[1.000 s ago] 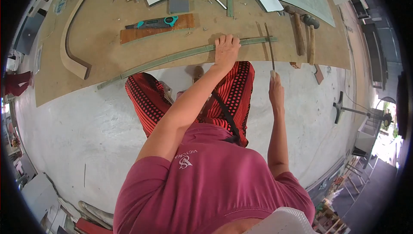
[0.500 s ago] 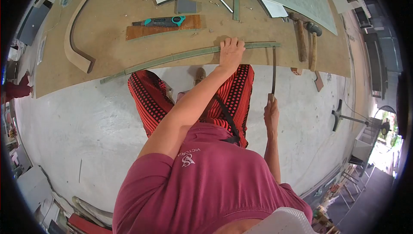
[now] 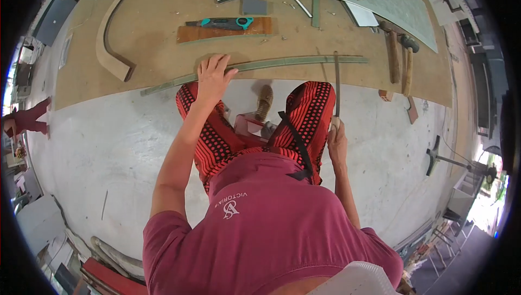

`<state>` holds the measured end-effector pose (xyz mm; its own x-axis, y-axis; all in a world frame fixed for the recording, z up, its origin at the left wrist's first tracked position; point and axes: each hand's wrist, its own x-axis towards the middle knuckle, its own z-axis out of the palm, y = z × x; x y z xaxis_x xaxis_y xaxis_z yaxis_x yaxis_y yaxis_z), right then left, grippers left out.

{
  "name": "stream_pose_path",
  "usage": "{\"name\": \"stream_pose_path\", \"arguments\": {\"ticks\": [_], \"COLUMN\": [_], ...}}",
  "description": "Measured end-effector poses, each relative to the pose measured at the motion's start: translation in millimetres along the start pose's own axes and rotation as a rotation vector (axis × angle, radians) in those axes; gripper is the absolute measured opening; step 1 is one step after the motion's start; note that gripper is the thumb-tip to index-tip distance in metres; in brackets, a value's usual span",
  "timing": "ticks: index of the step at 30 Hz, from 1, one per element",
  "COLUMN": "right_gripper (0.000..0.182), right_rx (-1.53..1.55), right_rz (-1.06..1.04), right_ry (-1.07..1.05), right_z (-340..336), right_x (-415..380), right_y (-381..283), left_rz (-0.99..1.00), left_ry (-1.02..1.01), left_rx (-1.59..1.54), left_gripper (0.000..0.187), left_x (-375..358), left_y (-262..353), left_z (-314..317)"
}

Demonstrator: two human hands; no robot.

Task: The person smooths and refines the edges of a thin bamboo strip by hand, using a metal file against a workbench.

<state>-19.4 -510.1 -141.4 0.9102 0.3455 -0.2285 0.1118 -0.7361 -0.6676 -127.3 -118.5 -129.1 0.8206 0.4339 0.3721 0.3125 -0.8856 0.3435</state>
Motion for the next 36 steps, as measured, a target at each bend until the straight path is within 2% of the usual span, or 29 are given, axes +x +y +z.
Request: {"name": "stream_pose_path", "arguments": {"ticks": [1,3,5,12,16,19,22,24,27,36], "right_gripper": [0.036,0.035,0.035,0.035,0.034,0.034,0.033,0.032,0.033,0.033], "right_rx": [-0.007,0.015,0.064,0.064,0.070,0.063,0.078,0.056,0.080,0.081], "right_rz": [-0.113,-0.147,-0.182,-0.090,-0.013,-0.062,-0.019,-0.099,-0.136,-0.116], "right_ry": [0.031,-0.011,-0.064,-0.090,-0.112,-0.095,-0.094,0.001,0.004,-0.032], "right_z": [7,17,25,35,31,27,27,29,30,40], "right_x": [-1,0,-2,-21,-30,-33,-27,-19,-11,-7], "right_y": [-9,-23,-28,-30,-34,-34,-38,-40,-41,-27], "left_rz": [-0.007,0.093,0.090,0.153,0.136,0.219,0.260,0.272,0.294,0.195], "left_ry": [0.000,0.024,0.044,0.095,0.058,0.009,0.063,0.112,0.119,0.112], "left_rx": [0.009,0.059,0.023,-0.014,-0.042,0.013,0.018,0.021,0.038,-0.019], "left_gripper": [0.038,0.035,0.033,0.032,0.034,0.034,0.033,0.033,0.032,0.027], "left_x": [-3,-5,-8,-15,-16,-8,12,29,45,33], "left_y": [-4,-9,-9,-2,1,3,3,3,-4,-1], "left_z": [-2,0,3,7,7,2,-2,-2,12,20]}}
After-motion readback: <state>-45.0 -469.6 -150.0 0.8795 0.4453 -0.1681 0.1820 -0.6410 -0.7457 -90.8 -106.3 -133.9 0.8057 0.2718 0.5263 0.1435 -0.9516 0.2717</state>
